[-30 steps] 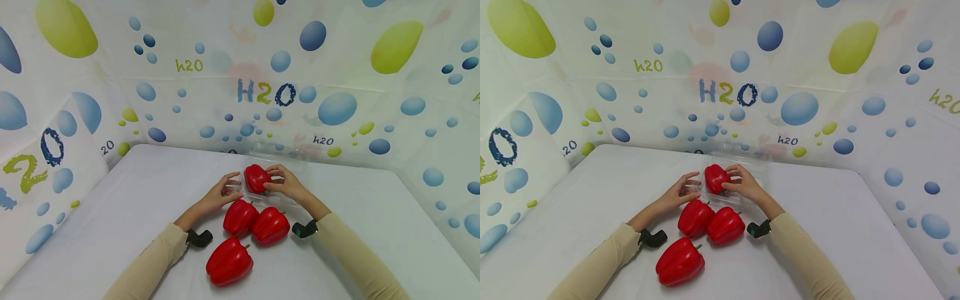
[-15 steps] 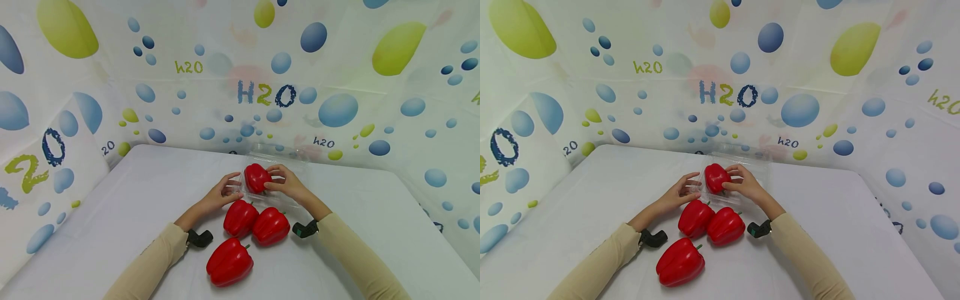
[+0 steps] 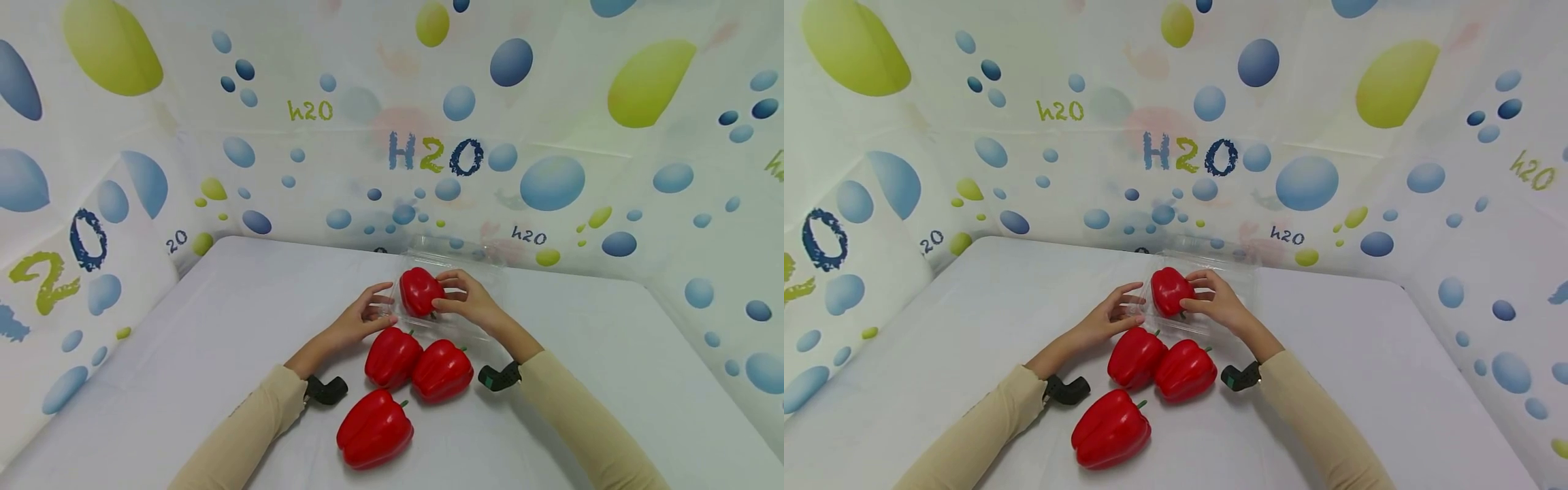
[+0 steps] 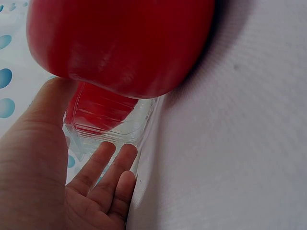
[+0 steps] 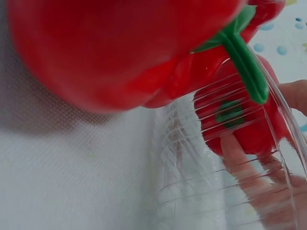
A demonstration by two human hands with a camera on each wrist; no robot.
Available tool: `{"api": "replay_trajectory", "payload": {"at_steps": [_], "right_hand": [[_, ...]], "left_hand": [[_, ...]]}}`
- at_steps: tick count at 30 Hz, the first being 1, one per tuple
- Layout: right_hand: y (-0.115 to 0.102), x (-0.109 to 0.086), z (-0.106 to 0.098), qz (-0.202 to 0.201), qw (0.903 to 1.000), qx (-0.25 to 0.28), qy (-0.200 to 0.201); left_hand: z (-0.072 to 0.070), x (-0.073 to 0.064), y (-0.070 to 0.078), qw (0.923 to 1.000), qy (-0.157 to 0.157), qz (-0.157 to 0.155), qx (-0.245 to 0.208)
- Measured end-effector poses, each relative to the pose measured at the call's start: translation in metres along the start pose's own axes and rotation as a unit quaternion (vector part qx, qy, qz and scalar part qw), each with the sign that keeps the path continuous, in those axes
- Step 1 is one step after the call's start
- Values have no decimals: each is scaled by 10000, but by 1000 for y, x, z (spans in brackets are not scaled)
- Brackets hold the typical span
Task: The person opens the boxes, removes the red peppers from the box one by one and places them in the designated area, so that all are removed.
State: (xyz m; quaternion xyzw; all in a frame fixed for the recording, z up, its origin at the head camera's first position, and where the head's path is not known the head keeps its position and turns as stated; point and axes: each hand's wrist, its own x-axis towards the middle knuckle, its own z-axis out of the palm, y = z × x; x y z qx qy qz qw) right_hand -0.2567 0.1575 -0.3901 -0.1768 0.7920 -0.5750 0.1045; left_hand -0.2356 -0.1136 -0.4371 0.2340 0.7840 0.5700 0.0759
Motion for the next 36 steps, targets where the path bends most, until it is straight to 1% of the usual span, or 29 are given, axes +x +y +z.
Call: {"api": "replay_trajectory", "payload": {"at_steps": [5, 12, 18, 21, 30, 36], "right_hand": [[0, -2, -1, -53, 10000, -20, 19], [0, -5, -2, -71, 9999, -88, 71], [-2, -10, -4, 0, 9997, -181, 147], [-2, -12, -5, 12, 9997, -184, 177], [0, -17, -9, -107, 9998, -31, 167], [-1, -21, -9, -60, 9997, 58, 250]], "left_hand": [[-1, -1, 0, 10000, -12, 36, -2], [-1, -1, 2, 10000, -4, -54, 21], [-1, 0, 2, 9999, 24, -149, 29], [-1, 1, 1, 9999, 21, -143, 23], [0, 2, -1, 9999, 20, -141, -19], [0, 2, -1, 9999, 21, -133, -40]]}}
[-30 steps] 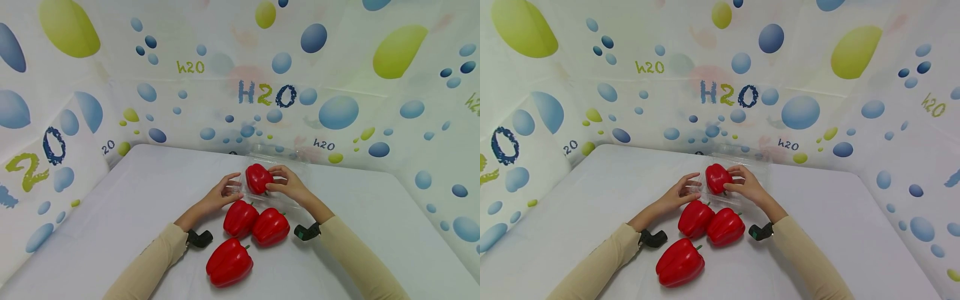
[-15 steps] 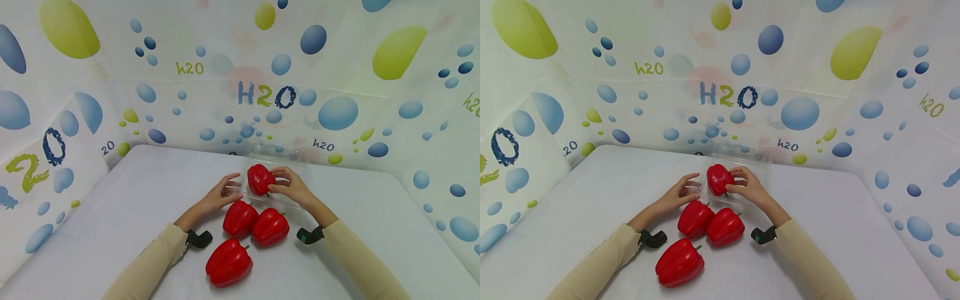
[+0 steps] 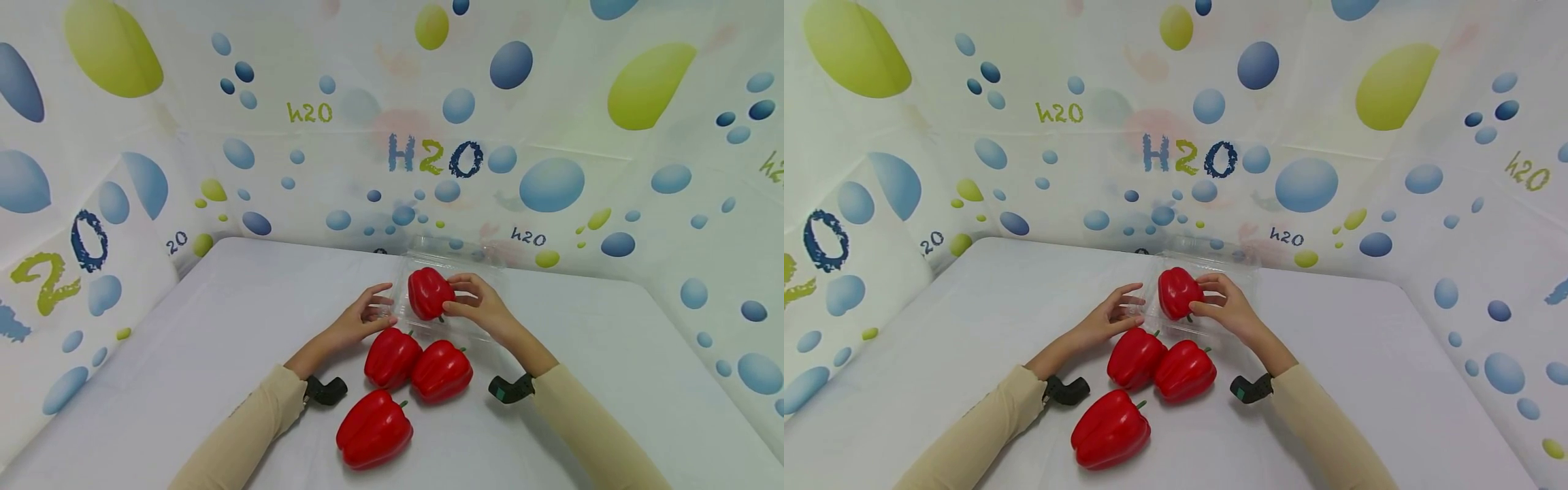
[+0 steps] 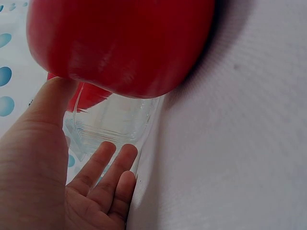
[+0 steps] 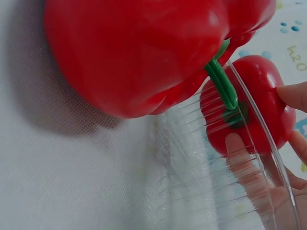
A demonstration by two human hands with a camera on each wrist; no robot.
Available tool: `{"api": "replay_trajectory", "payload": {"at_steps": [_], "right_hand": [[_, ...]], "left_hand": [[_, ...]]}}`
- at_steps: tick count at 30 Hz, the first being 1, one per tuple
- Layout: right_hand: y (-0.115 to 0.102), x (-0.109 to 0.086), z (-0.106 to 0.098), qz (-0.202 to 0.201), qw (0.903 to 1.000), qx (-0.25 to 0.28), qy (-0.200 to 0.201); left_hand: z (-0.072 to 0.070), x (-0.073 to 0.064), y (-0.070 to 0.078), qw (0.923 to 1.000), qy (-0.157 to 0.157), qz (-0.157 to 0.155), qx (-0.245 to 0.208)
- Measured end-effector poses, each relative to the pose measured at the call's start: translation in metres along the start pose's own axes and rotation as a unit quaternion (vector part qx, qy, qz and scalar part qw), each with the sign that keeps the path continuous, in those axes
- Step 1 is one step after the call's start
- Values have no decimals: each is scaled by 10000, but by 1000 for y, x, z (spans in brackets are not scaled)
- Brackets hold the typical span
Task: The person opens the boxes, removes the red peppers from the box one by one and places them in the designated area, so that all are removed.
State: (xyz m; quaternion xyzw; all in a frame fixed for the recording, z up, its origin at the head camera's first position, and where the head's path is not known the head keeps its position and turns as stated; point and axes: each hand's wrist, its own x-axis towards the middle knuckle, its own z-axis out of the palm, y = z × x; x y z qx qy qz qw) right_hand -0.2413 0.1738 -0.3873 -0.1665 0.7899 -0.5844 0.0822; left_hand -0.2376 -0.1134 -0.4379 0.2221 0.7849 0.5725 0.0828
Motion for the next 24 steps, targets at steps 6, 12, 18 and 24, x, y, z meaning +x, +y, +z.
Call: {"api": "replay_trajectory", "payload": {"at_steps": [6, 12, 18, 24], "right_hand": [[-3, -5, -1, 28, 9999, 43, 98], [-4, -8, -1, 82, 9997, 215, 120], [-5, -11, -1, 92, 9993, 339, 132], [-6, -13, -1, 102, 9988, 468, 87]], "left_hand": [[0, -1, 1, 10000, -10, 34, -18], [1, 0, 1, 10000, -1, 29, -3], [1, -1, 2, 10000, 4, 6, 23], [1, -2, 3, 10000, 17, 10, 31]]}}
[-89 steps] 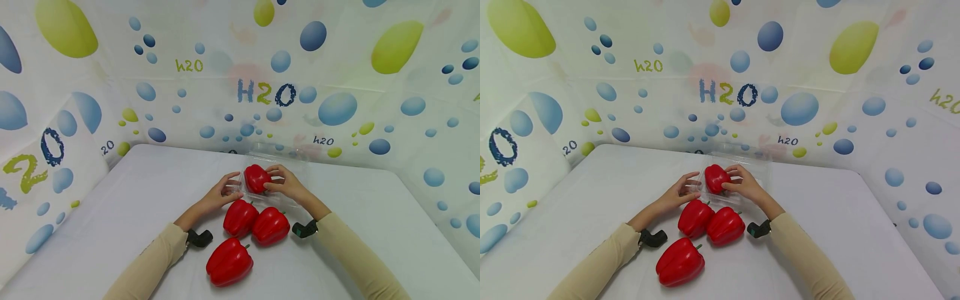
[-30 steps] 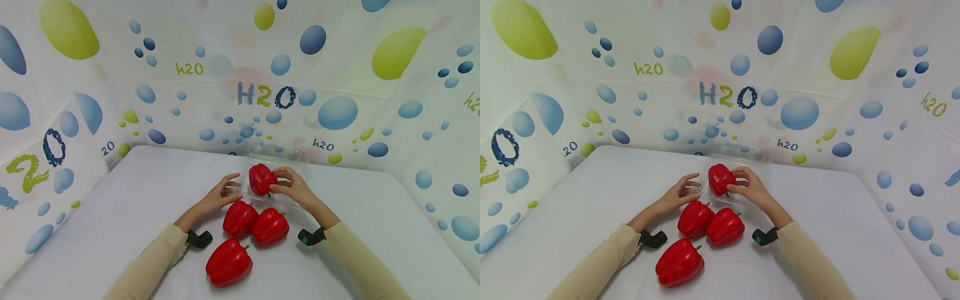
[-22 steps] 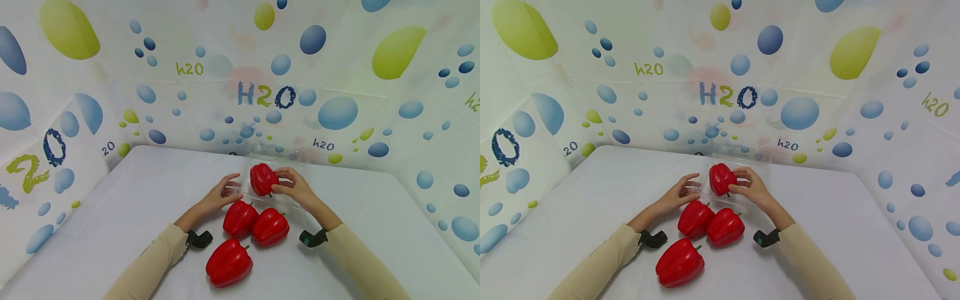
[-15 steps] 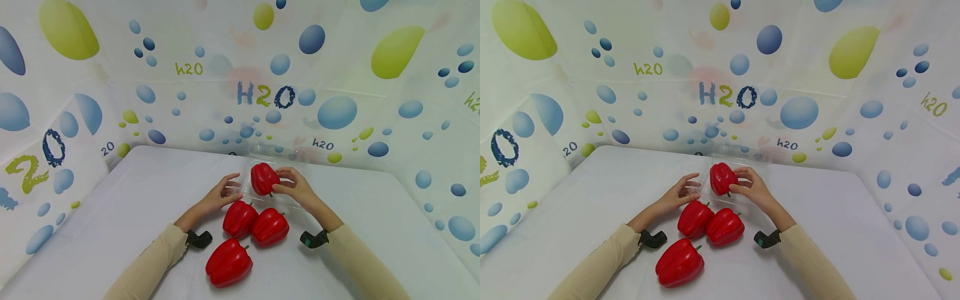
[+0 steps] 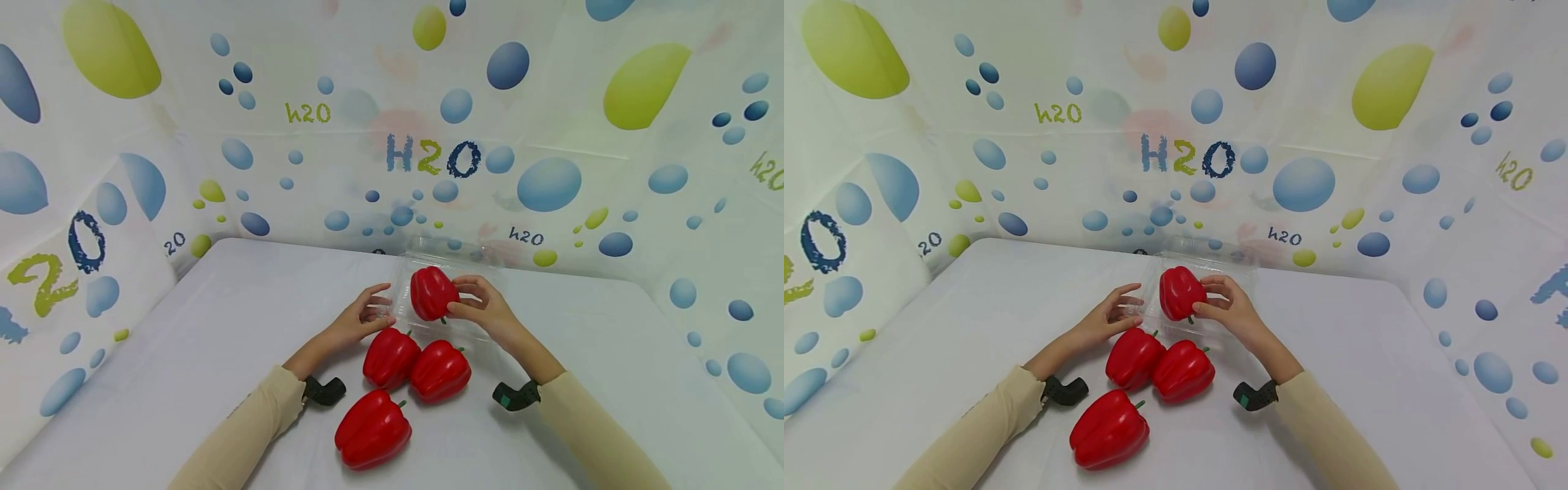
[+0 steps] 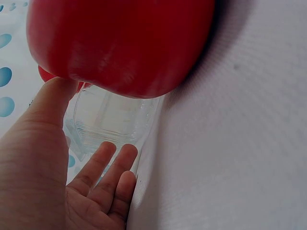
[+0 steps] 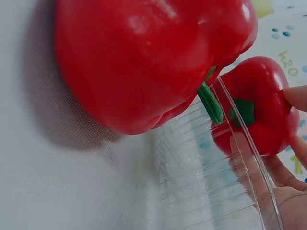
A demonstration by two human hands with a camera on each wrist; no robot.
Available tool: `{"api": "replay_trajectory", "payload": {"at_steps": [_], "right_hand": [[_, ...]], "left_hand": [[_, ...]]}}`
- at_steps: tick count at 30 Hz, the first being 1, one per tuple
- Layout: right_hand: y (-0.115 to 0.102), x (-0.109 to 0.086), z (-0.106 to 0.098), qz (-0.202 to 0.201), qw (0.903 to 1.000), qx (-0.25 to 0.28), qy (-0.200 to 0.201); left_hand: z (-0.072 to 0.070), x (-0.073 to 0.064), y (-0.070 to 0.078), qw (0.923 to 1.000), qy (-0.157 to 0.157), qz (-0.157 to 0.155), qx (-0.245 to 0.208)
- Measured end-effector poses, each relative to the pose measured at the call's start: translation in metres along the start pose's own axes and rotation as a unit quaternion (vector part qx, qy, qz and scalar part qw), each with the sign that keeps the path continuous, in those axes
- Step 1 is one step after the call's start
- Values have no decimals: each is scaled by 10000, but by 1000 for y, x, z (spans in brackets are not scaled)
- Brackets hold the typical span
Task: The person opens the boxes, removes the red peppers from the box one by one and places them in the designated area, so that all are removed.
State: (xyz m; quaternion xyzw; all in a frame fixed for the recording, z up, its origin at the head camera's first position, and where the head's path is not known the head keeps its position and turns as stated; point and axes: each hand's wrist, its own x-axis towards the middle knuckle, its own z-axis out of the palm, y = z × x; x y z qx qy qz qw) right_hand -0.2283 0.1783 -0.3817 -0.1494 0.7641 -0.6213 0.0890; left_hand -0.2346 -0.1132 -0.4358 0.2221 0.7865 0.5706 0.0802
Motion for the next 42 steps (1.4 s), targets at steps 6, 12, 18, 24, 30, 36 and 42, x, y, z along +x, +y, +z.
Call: {"api": "replay_trajectory", "payload": {"at_steps": [6, 12, 18, 24, 30, 36, 42], "right_hand": [[1, -2, -1, -12, 9999, 112, -7], [0, -6, -1, -24, 9997, 248, 22], [0, -8, -3, 32, 9997, 244, 57], [0, -11, -3, 24, 9991, 413, 29], [-1, -16, -7, -28, 9989, 470, 31], [-2, -20, -8, -19, 9986, 534, -1], [-2, -26, -8, -32, 9980, 627, -60]], "left_hand": [[0, 0, 0, 10000, -18, 19, -9], [0, 2, 0, 10000, 1, -28, 9], [0, 2, 0, 10000, 16, 0, 25], [0, 2, -1, 10000, 10, -29, 5], [-1, 2, -2, 10000, -12, 14, 19], [-1, 2, -1, 10000, 15, -23, 12], [0, 1, -2, 10000, 4, 41, 25]]}}
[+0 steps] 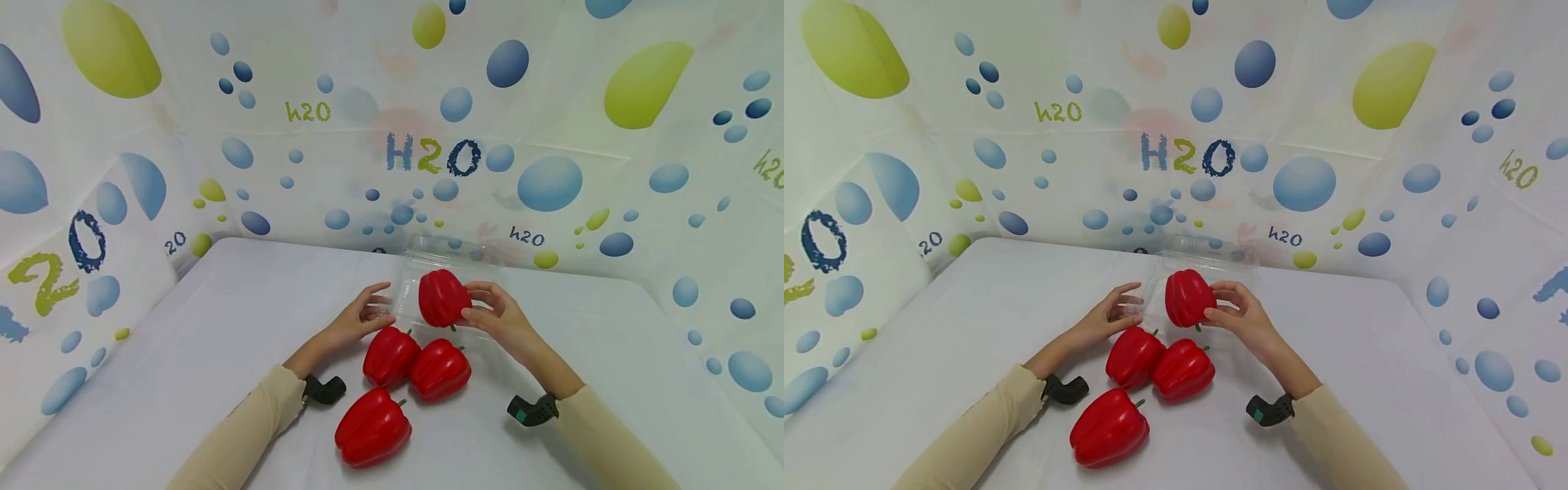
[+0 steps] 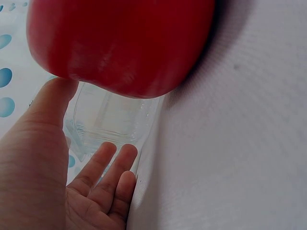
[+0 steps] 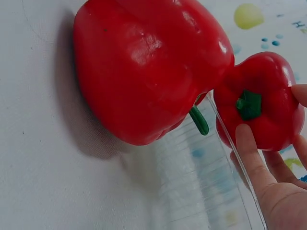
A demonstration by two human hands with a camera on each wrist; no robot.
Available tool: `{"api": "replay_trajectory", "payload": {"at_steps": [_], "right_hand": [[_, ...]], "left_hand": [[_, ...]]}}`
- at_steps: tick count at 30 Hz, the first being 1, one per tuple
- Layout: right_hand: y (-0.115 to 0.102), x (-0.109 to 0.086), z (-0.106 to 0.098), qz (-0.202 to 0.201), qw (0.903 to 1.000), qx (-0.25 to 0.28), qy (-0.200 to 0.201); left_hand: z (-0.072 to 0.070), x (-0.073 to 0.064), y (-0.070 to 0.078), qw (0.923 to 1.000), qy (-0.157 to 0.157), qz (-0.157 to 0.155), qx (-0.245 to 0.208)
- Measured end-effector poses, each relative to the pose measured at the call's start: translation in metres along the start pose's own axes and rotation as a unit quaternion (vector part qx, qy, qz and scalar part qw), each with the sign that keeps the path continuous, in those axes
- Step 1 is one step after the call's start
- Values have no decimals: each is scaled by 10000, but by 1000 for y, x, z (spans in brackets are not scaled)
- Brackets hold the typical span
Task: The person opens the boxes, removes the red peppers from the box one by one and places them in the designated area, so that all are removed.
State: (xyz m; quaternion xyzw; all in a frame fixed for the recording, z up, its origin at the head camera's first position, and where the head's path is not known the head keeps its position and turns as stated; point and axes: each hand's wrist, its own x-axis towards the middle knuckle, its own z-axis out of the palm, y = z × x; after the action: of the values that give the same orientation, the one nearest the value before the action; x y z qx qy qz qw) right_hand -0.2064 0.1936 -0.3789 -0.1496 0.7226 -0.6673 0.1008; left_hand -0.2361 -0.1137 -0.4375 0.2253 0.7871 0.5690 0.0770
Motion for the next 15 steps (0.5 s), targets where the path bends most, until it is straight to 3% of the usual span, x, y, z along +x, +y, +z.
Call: {"api": "replay_trajectory", "payload": {"at_steps": [15], "right_hand": [[-1, -12, 0, -201, 9997, -9, -150]], "left_hand": [[0, 1, -2, 10000, 14, -8, -13]]}}
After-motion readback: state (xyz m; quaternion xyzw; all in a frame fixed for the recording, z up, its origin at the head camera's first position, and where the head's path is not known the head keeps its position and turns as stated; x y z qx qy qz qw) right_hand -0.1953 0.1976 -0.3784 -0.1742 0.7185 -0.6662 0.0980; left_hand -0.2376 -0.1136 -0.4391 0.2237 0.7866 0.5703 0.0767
